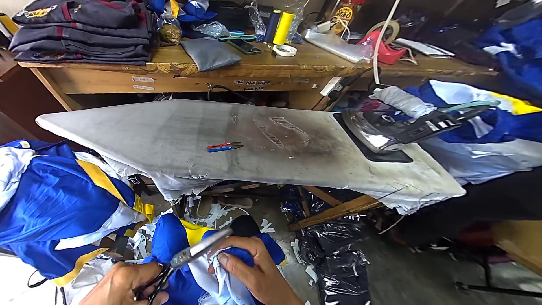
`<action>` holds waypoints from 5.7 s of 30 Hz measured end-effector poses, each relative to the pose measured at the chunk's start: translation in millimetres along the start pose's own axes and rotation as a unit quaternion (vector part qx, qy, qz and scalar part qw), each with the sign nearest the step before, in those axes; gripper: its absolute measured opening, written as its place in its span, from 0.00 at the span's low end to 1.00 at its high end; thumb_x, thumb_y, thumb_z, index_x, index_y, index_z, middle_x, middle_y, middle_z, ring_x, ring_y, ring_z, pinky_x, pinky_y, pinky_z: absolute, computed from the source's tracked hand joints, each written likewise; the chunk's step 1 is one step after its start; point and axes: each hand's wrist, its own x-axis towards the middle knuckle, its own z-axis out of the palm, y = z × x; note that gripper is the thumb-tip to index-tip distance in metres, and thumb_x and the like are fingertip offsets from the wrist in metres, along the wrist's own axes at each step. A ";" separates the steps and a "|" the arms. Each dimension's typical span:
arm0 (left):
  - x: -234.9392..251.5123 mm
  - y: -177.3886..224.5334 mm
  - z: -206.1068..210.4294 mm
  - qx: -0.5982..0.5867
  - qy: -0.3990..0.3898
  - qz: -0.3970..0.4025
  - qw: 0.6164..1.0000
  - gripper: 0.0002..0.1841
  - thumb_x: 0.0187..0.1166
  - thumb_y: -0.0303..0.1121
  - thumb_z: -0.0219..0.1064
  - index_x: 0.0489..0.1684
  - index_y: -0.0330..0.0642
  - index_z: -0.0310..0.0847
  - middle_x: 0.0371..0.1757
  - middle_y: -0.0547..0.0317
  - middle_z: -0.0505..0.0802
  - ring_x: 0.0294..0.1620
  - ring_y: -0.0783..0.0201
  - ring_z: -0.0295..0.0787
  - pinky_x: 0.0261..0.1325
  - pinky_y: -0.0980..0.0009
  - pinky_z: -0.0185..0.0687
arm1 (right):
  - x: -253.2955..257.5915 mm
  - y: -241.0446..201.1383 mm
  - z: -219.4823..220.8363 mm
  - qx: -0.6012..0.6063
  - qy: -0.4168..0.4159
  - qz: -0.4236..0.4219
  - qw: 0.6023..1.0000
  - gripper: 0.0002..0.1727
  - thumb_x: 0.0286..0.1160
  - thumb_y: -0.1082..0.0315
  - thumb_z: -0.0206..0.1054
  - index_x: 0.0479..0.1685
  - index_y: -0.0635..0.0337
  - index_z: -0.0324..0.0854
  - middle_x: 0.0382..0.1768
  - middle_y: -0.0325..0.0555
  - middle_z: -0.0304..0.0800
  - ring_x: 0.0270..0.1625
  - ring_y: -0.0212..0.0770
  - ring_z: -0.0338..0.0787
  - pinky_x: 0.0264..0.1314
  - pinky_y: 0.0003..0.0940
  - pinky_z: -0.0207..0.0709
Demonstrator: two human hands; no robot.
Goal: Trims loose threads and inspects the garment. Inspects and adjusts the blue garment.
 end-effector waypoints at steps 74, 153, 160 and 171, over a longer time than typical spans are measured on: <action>104.8 43.5 61.5 -0.279 0.178 0.151 0.931 0.15 0.68 0.32 0.80 0.47 0.40 0.83 0.52 0.58 0.97 0.42 0.69 0.95 0.43 0.74 0.91 | -33.8 2.5 -26.6 -0.045 0.139 -0.116 0.982 0.26 0.95 0.51 0.45 0.62 0.57 0.86 0.64 0.45 0.88 0.74 0.39 0.81 0.80 0.38 0.73; 49.2 3.6 42.2 -0.271 -0.202 -0.026 0.941 0.19 0.74 0.31 0.74 0.60 0.34 0.81 0.58 0.55 0.95 0.55 0.67 0.93 0.58 0.66 0.87 | -21.4 5.3 -4.6 0.142 0.102 0.039 0.984 0.12 0.82 0.65 0.63 0.58 0.58 0.74 0.35 0.34 0.86 0.37 0.28 0.86 0.45 0.29 0.83; 47.7 1.9 43.3 -0.246 -0.184 -0.035 0.951 0.19 0.73 0.33 0.75 0.59 0.35 0.80 0.54 0.57 0.95 0.47 0.71 0.90 0.49 0.70 0.85 | -20.6 1.3 -5.8 0.101 0.093 0.060 0.989 0.14 0.86 0.68 0.44 0.60 0.61 0.71 0.32 0.33 0.83 0.37 0.28 0.85 0.47 0.28 0.82; 35.7 26.7 56.4 -0.039 -0.047 -0.063 0.996 0.24 0.74 0.33 0.72 0.66 0.25 0.79 0.53 0.35 0.93 0.52 0.44 0.93 0.59 0.46 0.86 | -21.1 0.0 -1.9 0.052 0.110 0.075 0.990 0.12 0.84 0.70 0.46 0.58 0.61 0.70 0.41 0.35 0.84 0.43 0.27 0.86 0.51 0.27 0.83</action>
